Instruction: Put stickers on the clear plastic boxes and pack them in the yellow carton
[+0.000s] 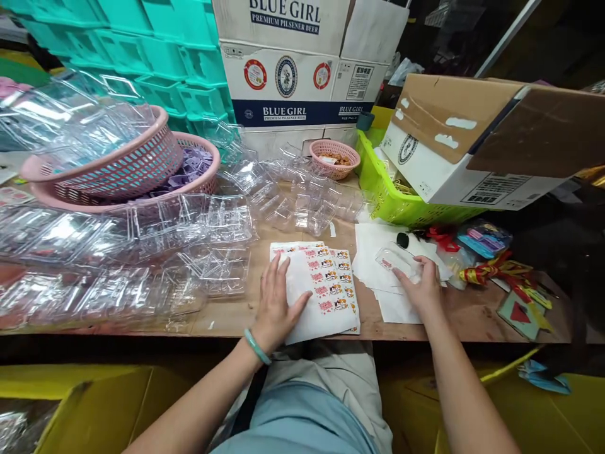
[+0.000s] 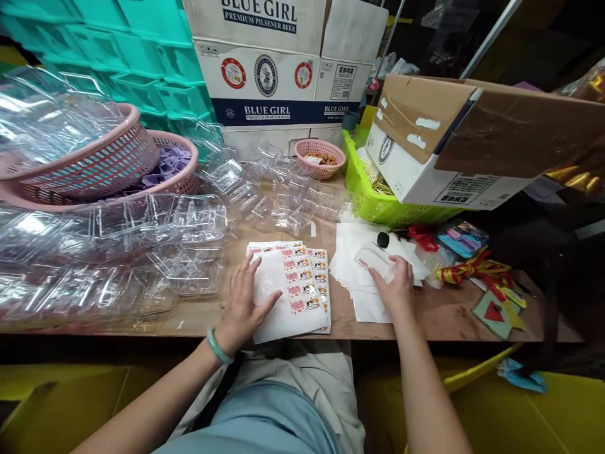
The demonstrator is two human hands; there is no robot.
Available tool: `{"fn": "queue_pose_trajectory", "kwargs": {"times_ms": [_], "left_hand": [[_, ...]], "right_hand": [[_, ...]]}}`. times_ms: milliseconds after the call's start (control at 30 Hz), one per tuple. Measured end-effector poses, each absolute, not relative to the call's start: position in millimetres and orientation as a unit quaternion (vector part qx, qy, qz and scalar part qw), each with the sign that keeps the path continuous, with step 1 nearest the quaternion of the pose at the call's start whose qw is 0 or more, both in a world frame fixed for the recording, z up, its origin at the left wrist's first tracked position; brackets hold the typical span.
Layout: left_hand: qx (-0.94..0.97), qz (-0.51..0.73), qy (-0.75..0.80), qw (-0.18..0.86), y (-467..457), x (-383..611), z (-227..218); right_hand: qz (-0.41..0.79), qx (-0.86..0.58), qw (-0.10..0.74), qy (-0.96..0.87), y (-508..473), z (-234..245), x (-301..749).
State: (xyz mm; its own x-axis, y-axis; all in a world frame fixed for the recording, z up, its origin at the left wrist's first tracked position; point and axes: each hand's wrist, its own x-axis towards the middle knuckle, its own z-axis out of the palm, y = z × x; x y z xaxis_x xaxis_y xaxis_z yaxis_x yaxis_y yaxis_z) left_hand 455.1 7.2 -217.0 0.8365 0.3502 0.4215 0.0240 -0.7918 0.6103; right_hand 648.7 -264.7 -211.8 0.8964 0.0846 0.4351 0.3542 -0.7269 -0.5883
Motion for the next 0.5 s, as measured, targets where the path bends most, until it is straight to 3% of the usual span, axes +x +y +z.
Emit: {"fn": "queue_pose_trajectory", "kwargs": {"times_ms": [100,267,433,500], "left_hand": [[0.939,0.193,0.124,0.255,24.8,469.4,-225.0],[0.956,0.084,0.141,0.244,39.3,510.2,-204.3],[0.914,0.071,0.162,0.366,48.5,525.5,-178.5],[0.863,0.063,0.149,0.478,48.3,523.9,-174.7]], "right_hand": [[-0.288,-0.897,0.266,-0.205,-229.7,-217.5,633.8],[-0.167,-0.894,0.264,-0.321,-146.6,-227.6,597.6],[-0.168,-0.872,0.281,-0.365,-123.9,-224.9,588.6],[-0.166,-0.851,0.314,-0.386,-121.9,-213.8,584.7]]}}
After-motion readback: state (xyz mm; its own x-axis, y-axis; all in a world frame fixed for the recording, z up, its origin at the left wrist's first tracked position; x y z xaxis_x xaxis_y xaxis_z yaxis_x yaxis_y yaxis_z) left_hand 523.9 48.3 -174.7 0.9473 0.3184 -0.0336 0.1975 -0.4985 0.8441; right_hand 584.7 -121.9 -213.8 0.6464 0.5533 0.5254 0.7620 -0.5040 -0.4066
